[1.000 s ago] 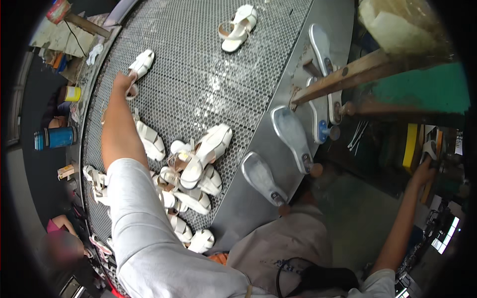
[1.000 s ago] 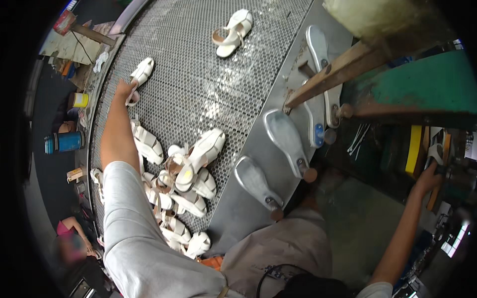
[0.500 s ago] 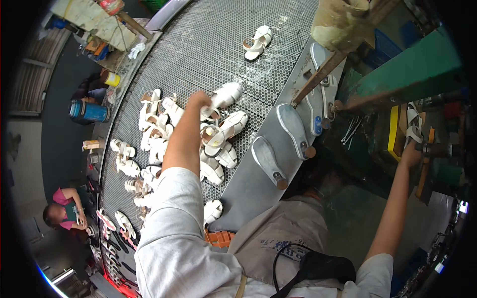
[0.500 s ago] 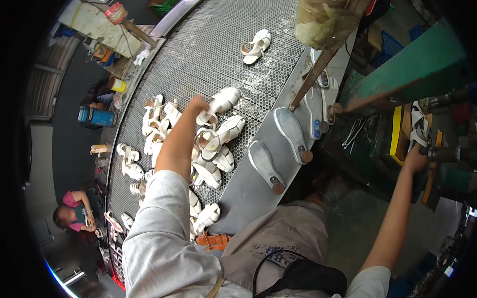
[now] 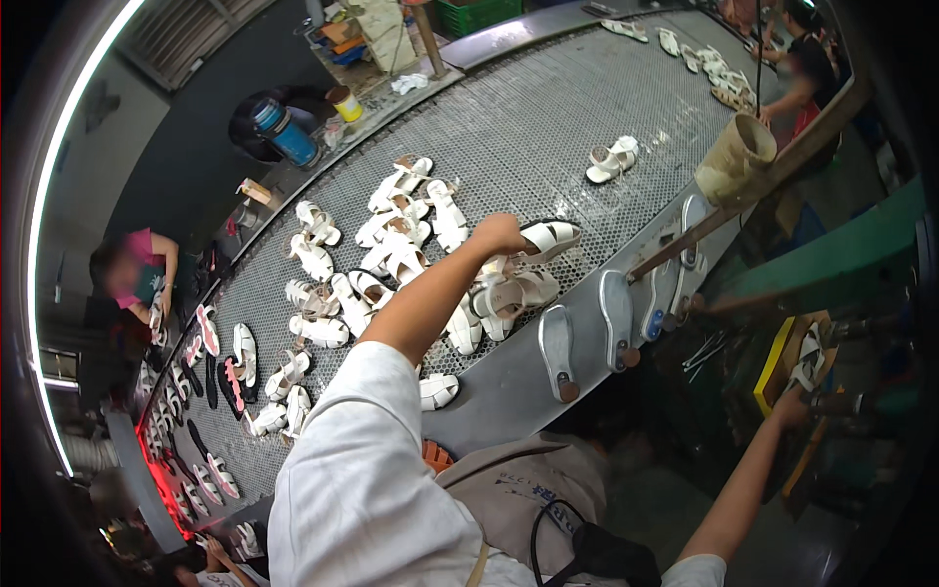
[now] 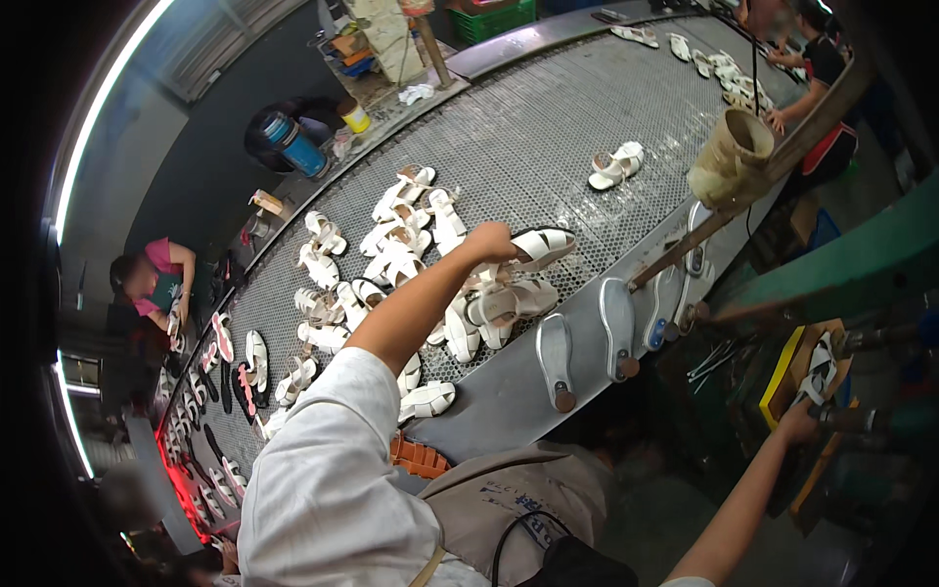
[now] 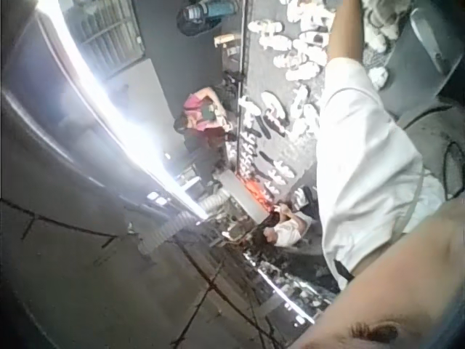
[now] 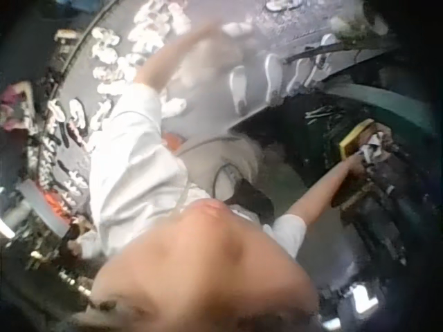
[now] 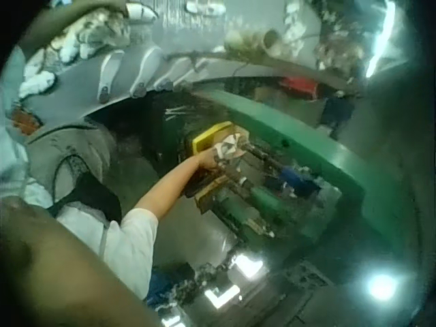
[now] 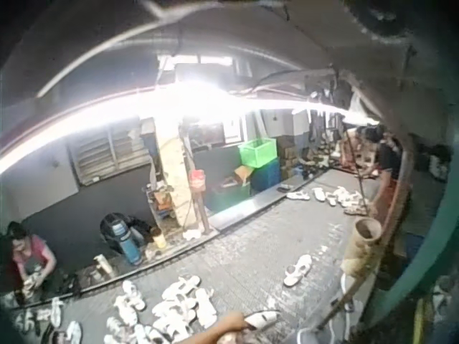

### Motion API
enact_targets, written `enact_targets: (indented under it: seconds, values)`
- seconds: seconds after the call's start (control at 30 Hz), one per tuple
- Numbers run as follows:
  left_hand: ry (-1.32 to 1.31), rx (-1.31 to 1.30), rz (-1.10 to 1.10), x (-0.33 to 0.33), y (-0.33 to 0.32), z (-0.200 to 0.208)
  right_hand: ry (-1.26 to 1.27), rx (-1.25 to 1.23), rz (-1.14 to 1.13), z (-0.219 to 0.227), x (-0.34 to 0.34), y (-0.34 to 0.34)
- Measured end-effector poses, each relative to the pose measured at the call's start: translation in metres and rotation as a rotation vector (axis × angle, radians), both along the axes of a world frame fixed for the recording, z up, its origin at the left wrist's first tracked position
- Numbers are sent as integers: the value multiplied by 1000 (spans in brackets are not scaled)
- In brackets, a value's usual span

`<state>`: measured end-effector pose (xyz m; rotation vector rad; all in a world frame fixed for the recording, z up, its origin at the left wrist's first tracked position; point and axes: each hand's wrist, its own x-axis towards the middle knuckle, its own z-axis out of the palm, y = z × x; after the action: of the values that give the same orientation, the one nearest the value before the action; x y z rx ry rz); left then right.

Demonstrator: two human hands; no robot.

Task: Attaching shoe soles to uppers using a specialized press machine on a manufacturing line.

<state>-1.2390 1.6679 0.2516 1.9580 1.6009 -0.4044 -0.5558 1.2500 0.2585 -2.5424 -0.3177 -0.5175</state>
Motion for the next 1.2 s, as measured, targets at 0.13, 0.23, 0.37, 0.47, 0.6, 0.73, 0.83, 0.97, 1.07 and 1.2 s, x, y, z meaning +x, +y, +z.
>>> enact_targets:
  seconds: [0.13,0.23,0.37,0.47,0.6,0.73,0.83,0.97,1.07,1.2]
  values:
    - [-1112,-363,398,-69,-72,25,-154,200,88,-5,17,-26]
    - [-1794,-831,483,-82,-155,51,418,590,40,-14,-2,-56]
    - [-2089,-1419,678,-78,-276,34,863,1094,-159,57,-189,-70]
    - [-1975,-1473,792,-18,-360,18,1011,1112,211,52,-317,-55]
    - [-2013,-1703,815,65,-355,-59,952,697,702,13,-467,-4]
    - [-2037,-1058,989,36,-187,-89,797,467,1016,-6,-529,-40]
    - [-1308,-569,1115,29,-80,-55,804,417,1266,-56,-552,-57]
    - [-1355,-455,898,-36,-63,-68,1022,251,1512,-125,-557,-71]
    - [-1515,-652,961,-37,-114,-53,846,-116,1446,-147,-521,-85]
    - [-1709,-717,1019,-67,-186,-59,784,-29,1083,-180,-482,-67]
